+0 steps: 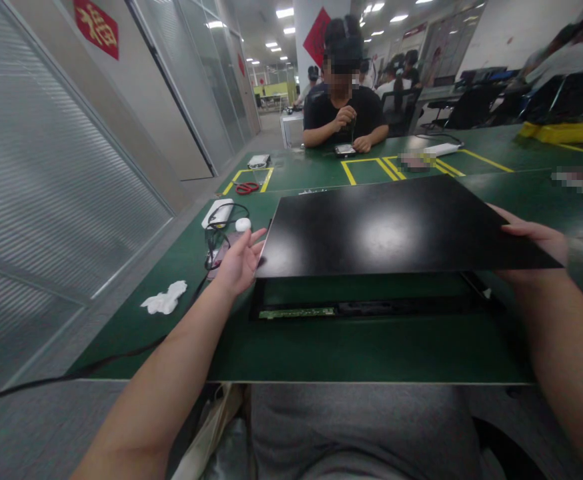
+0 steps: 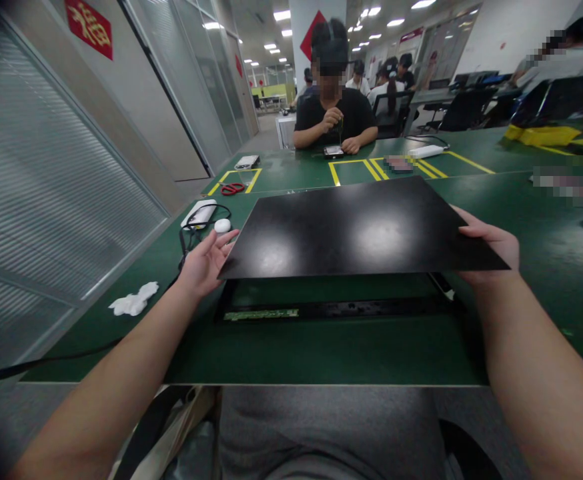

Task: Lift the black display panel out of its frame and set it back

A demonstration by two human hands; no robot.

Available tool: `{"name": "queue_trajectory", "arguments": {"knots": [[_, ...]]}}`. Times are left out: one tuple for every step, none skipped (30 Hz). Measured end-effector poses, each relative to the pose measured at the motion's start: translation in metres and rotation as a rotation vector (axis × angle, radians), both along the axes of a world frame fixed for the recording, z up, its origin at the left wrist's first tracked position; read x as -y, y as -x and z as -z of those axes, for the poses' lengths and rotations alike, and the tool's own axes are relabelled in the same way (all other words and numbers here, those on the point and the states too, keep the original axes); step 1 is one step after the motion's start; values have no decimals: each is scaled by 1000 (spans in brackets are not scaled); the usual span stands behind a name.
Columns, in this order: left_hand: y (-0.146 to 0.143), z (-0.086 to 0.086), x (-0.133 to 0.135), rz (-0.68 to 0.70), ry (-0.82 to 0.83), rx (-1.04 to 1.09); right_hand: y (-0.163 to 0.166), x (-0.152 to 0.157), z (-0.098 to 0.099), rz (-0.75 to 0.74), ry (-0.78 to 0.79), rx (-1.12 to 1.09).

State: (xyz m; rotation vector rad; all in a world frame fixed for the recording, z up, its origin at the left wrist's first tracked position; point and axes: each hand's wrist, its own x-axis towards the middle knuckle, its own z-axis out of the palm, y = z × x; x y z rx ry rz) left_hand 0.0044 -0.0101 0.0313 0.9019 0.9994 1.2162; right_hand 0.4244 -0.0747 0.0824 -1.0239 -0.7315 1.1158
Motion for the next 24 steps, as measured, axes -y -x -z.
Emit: {"name": "queue_trajectory", "arguments": {"knots": [[-1,1,0,-11,-3,-14,0,0,0,-37,19,-5],[-1,2,-1,-24,-14,-33,-1,-1,2,-73,31,-13],[-1,3,-2,-36,-29,-55,-3,-2,4,-96,33,-20],[-1,4,-3,-47,-44,-74,-6,-3,7,-106,38,-27],[0,4,-5,-60,-55,-88,-9,-3,9,-102,48,-34],[1,5,-6,-77,-62,-96,-11,-4,12,-100,70,-41],[3,5,-8,-96,-66,-102,-14,-4,15,-115,100,-52],[4,5,-9,-121,-70,-108,-16,-5,17,-140,131,-61],[6,5,-11,-149,-76,-116,-18,-5,18,-174,161,-69],[8,6,-12,-176,-83,-126,-19,-6,20,-210,181,-71],[9,6,-13,-202,-92,-136,-21,-7,21,-238,190,-67],[10,8,-14,-225,-103,-144,-23,-9,23,-255,191,-55],[11,9,-15,-248,-113,-149,-25,-11,25,-258,192,-40],[12,11,-16,-267,-122,-152,-28,-13,27,-249,193,-25],[12,13,-17,-284,-127,-154,-31,-15,29,-226,197,-13],[12,15,-18,-297,-129,-157,-34,-17,31,-201,204,-7],[13,17,-19,-312,-128,-160,-37,-20,32,-176,213,-5],[13,18,-20,-324,-125,-164,-39,-21,34,-156,222,-2],[14,19,-21,-334,-123,-167,-41,-23,35,-140,229,3],[14,19,-21,-336,-126,-168,-42,-24,36,-126,234,12],[14,19,-21,-333,-129,-164,-42,-24,37,-112,237,26],[15,19,-21,-327,-131,-158,-42,-25,37,-100,241,42],[15,19,-20,-324,-133,-148,-42,-25,38,-86,246,60],[14,18,-20,-325,-132,-137,-41,-26,39,-74,253,76]]}}
